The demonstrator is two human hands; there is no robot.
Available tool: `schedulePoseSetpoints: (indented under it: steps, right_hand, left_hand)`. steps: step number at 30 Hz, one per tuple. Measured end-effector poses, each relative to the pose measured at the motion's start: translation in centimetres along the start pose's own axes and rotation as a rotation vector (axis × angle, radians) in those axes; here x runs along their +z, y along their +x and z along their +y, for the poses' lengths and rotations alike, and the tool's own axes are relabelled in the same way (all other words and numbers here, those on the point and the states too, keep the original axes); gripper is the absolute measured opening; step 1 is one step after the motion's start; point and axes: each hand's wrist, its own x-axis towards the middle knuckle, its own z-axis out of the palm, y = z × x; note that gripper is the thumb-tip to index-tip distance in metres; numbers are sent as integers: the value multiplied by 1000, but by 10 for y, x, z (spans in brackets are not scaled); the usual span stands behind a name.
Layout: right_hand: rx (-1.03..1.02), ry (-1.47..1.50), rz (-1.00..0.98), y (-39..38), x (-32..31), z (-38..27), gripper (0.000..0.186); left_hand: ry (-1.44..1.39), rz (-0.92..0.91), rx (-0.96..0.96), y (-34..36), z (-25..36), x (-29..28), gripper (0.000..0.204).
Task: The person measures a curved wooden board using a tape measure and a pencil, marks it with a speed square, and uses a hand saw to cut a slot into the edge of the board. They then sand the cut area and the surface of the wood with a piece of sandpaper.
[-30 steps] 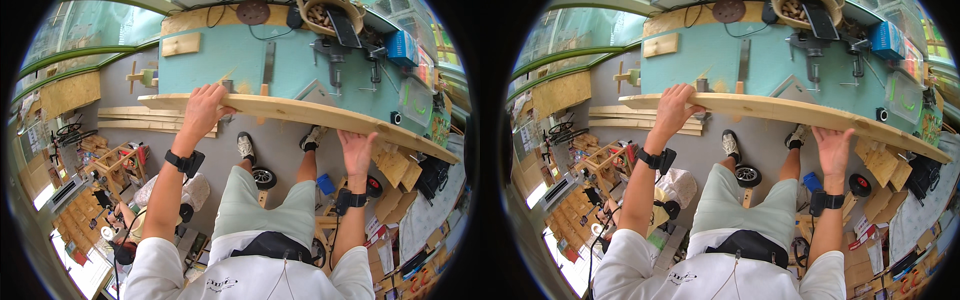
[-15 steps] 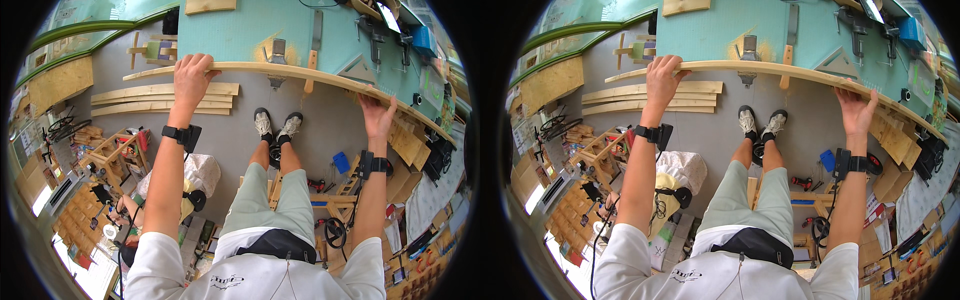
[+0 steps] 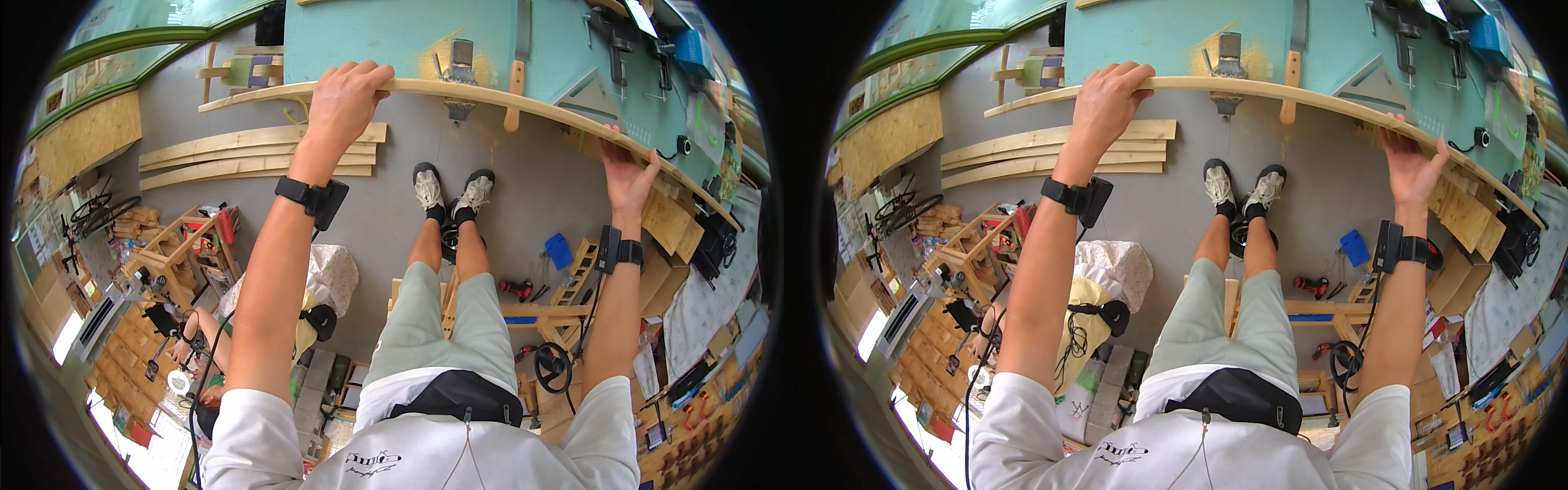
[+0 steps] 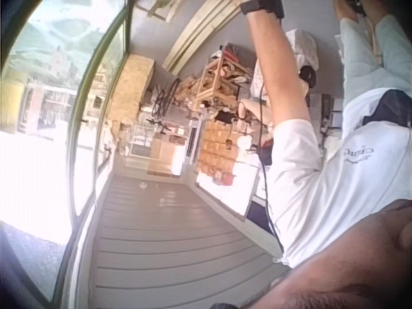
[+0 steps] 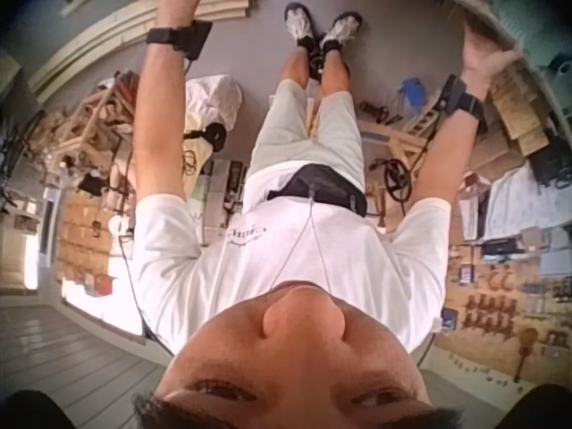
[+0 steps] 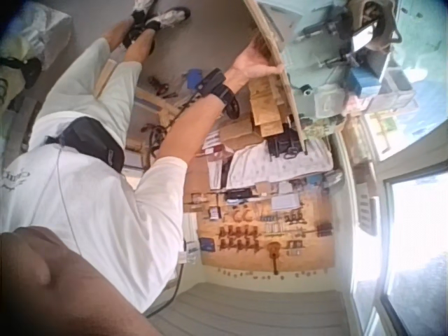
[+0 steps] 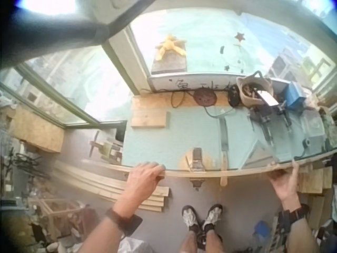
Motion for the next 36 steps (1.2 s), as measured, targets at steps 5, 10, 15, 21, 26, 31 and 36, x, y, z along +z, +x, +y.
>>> schedulePoseSetpoints:
  steps: [5,10,15,21,26,31,36]
  right_hand:
    - [19,9,-6,12,-7,6,77]
    - [-5,-23,7,11,-4,2,74]
    - [85,20,-115,23,-30,14,61]
    - [-12,-70,-13,15,-15,8,50]
    - [8,-57,1,10,-14,5,48]
    - [-3,-46,-8,16,-15,8,48]
    - [-20,-50,-3,13,-17,8,48]
  left_hand:
    - [57,-58,-35,5,4,-1,13]
    - [-11,-240,-19,27,22,3,18]
    - [-73,-236,-8,25,18,9,20]
    - [-92,-230,-26,29,35,-2,21]
    - [-90,-231,-27,29,37,-3,22]
    - [-84,-231,-25,30,34,-3,22]
    - [-96,-226,-28,30,36,-1,23]
